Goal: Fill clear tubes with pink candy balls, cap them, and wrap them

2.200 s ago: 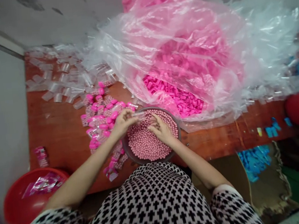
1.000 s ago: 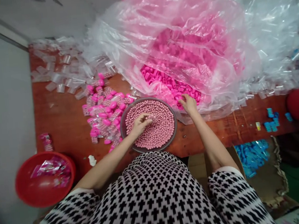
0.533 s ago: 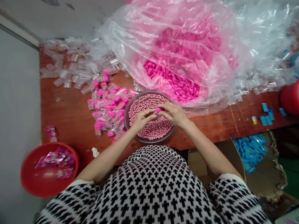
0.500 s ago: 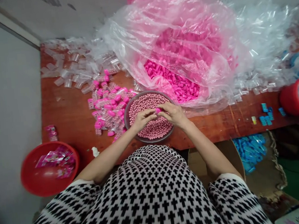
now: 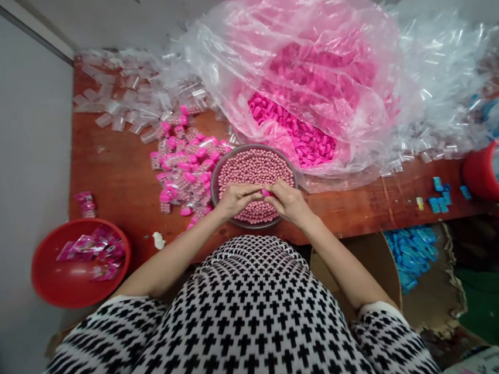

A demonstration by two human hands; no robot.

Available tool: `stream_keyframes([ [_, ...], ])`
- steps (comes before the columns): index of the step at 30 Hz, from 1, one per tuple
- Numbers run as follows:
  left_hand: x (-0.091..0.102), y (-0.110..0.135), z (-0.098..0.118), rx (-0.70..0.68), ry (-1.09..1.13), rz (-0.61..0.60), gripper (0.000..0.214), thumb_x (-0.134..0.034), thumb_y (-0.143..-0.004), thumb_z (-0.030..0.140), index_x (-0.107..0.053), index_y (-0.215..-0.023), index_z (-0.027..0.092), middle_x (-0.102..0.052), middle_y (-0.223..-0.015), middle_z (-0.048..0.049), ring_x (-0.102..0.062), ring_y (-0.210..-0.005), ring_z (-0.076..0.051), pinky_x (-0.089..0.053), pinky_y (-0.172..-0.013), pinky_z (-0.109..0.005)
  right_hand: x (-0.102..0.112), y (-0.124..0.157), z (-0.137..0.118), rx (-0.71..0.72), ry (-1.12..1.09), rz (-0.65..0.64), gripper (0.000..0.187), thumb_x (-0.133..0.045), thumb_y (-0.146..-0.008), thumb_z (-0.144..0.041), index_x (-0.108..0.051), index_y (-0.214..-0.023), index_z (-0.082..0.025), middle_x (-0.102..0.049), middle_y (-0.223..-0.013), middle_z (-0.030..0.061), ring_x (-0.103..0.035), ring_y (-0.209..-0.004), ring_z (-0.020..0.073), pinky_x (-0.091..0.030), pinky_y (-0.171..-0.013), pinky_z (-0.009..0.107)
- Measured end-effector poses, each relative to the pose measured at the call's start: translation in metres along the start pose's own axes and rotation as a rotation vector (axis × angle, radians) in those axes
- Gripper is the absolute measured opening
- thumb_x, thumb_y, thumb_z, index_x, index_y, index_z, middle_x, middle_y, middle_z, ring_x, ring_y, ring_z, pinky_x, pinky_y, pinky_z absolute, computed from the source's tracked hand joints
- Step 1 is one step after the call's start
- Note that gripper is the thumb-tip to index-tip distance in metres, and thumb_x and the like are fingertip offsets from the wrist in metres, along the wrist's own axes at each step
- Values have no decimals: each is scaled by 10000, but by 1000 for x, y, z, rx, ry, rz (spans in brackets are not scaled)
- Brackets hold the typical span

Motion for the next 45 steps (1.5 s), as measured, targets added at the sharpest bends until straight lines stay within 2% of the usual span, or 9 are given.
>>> stream_keyframes([
  [3,-7,4,-21,191,305,76,363,-703,-687,423,-732,-934,159,-734,-830,-46,-667,-700,-165,-533,-691,-287,3,-1,19,-155,-200,48,260,-629,-812,-393,-672,-980,-200,-628,-790,45,-571,-742,166,-478,-711,315],
  [6,-14,8,-32,325,581,173,480,-753,-620,431,-708,-1001,142,-727,-872,-58,-667,-711,-173,-550,-701,-326,0,4,44,-395,-636,53,378,-664,-751,-484,-676,-1032,-232,-672,-850,30,-621,-754,168,-500,-756,353],
  [10,-10,9,-34,366,667,252,511,-783,-583,426,-711,-1003,144,-724,-926,-76,-665,-748,-179,-549,-727,-336,-14,20,59,-632,-1058,31,466,-769,-633,-449,-668,-1052,-272,-702,-946,20,-661,-810,182,-502,-847,410],
  [17,6,6,-23,196,328,200,379,-734,-655,439,-744,-922,170,-728,-933,-71,-653,-878,-216,-505,-865,-377,-25,13,59,-624,-1137,16,510,-734,-621,-573,-664,-995,-233,-664,-1044,65,-639,-940,216,-515,-867,440],
  [23,5,10,-10,60,199,187,235,-689,-740,348,-746,-929,221,-684,-1001,-82,-587,-1029,-215,-446,-962,-390,-59,15,40,-799,-1314,-302,487,-660,-693,-575,-644,-1009,-204,-675,-997,77,-633,-979,236,-527,-852,493],
  [28,1,15,-15,99,246,228,240,-663,-766,324,-738,-967,217,-648,-1030,-84,-582,-1032,-210,-447,-957,-373,-76,16,43,-910,-1345,-186,327,-707,-679,-473,-647,-851,-202,-671,-768,26,-660,-842,212,-564,-808,475],
  [33,11,12,-13,74,196,266,246,-633,-787,340,-737,-973,217,-663,-1011,-81,-570,-1043,-213,-433,-973,-382,-92,5,43,-944,-1362,-116,312,-681,-682,-453,-641,-860,-199,-689,-799,38,-658,-821,216,-582,-762,445],
  [38,55,20,-17,112,53,243,265,-630,-780,357,-736,-970,206,-678,-1024,-92,-572,-1041,-223,-428,-970,-395,-116,-18,25,-899,-1384,-279,521,-587,-719,-637,-615,-1034,-223,-690,-959,62,-643,-875,205,-598,-671,367],
  [45,186,28,-18,200,-560,425,253,-567,-805,378,-741,-883,211,-709,-907,-67,-585,-969,-240,-410,-946,-413,-116,-26,60,-908,-1171,-231,415,-680,-711,-526,-634,-997,-228,-643,-1137,78,-639,-851,156,-565,-567,233],
])
Point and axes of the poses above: each hand's wrist, its own y-axis away from the middle knuckle, its own x-axis out of the back of the hand, z = x × y, the point moved 9 cm from there along -y, towards the middle knuckle
